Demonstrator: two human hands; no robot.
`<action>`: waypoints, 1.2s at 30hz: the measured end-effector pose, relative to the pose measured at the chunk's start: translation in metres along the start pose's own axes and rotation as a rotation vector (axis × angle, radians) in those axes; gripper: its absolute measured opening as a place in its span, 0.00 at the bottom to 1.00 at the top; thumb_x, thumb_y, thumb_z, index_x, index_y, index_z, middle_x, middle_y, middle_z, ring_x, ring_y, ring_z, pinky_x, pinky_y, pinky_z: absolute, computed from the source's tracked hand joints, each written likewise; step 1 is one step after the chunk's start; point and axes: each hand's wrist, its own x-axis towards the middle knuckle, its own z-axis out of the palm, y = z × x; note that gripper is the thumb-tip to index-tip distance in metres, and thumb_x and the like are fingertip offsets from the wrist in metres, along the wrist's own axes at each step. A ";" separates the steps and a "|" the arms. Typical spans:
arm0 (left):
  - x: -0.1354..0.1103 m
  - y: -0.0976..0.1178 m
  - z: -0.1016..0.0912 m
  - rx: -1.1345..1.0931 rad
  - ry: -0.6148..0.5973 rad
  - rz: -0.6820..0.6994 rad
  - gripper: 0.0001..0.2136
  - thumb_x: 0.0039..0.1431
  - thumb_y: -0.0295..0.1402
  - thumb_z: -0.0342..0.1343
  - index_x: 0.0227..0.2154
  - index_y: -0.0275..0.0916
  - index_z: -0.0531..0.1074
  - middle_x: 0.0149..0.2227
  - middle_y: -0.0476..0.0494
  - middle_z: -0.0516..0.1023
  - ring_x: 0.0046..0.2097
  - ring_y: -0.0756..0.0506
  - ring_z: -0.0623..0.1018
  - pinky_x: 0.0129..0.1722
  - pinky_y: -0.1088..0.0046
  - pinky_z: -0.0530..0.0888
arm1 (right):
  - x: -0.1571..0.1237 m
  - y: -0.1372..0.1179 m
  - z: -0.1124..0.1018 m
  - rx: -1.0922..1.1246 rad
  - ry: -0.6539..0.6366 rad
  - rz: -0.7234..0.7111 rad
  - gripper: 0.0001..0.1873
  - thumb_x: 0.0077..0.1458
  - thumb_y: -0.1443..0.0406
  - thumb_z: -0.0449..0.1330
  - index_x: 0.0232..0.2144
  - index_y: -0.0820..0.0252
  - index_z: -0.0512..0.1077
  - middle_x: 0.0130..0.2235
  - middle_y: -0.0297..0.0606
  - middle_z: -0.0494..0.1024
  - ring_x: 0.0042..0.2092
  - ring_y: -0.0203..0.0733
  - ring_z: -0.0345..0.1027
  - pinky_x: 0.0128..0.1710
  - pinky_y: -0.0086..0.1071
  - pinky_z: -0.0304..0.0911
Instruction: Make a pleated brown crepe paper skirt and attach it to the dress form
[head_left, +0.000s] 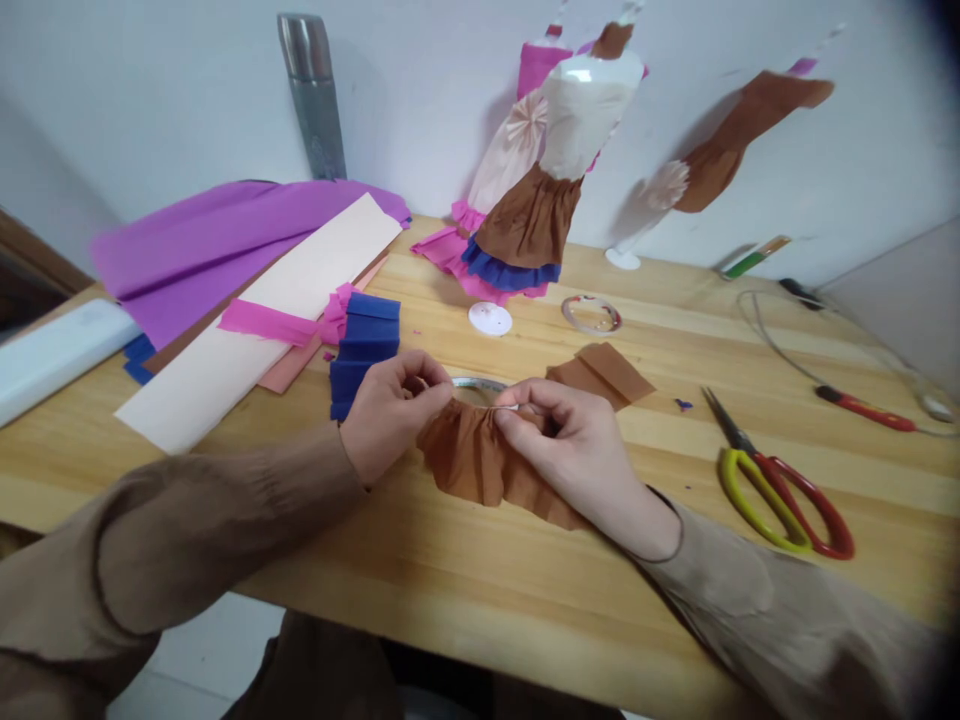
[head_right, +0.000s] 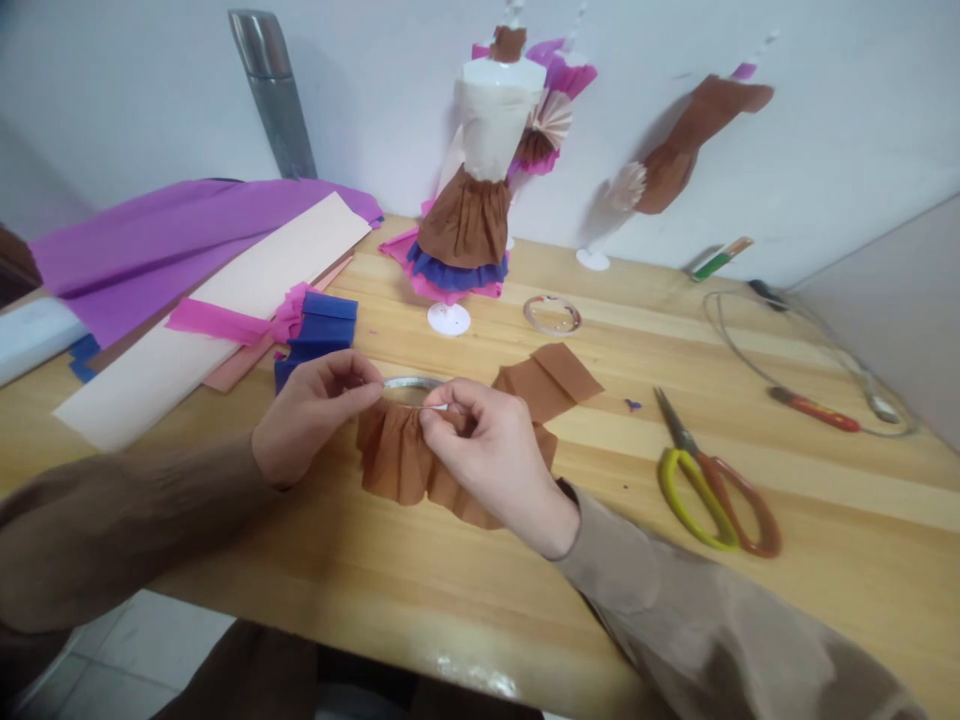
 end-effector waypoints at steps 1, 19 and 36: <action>0.001 0.000 -0.002 0.024 0.034 0.022 0.06 0.53 0.33 0.54 0.26 0.37 0.67 0.24 0.50 0.68 0.27 0.51 0.67 0.27 0.74 0.65 | 0.000 0.000 0.000 0.002 -0.002 0.000 0.08 0.49 0.64 0.58 0.23 0.63 0.71 0.19 0.29 0.64 0.20 0.29 0.53 0.19 0.25 0.49; 0.005 0.006 -0.005 0.330 -0.252 0.528 0.17 0.66 0.37 0.41 0.28 0.38 0.71 0.29 0.45 0.75 0.38 0.47 0.74 0.43 0.68 0.71 | -0.001 -0.009 0.000 0.021 -0.025 -0.018 0.07 0.48 0.64 0.57 0.23 0.61 0.70 0.17 0.27 0.60 0.20 0.29 0.49 0.18 0.25 0.47; 0.000 0.008 -0.005 0.378 -0.292 0.510 0.16 0.62 0.36 0.49 0.19 0.37 0.68 0.20 0.50 0.69 0.27 0.50 0.70 0.36 0.70 0.70 | -0.004 -0.009 -0.006 -0.030 -0.082 -0.144 0.08 0.52 0.64 0.57 0.32 0.61 0.74 0.20 0.28 0.65 0.21 0.31 0.55 0.21 0.26 0.54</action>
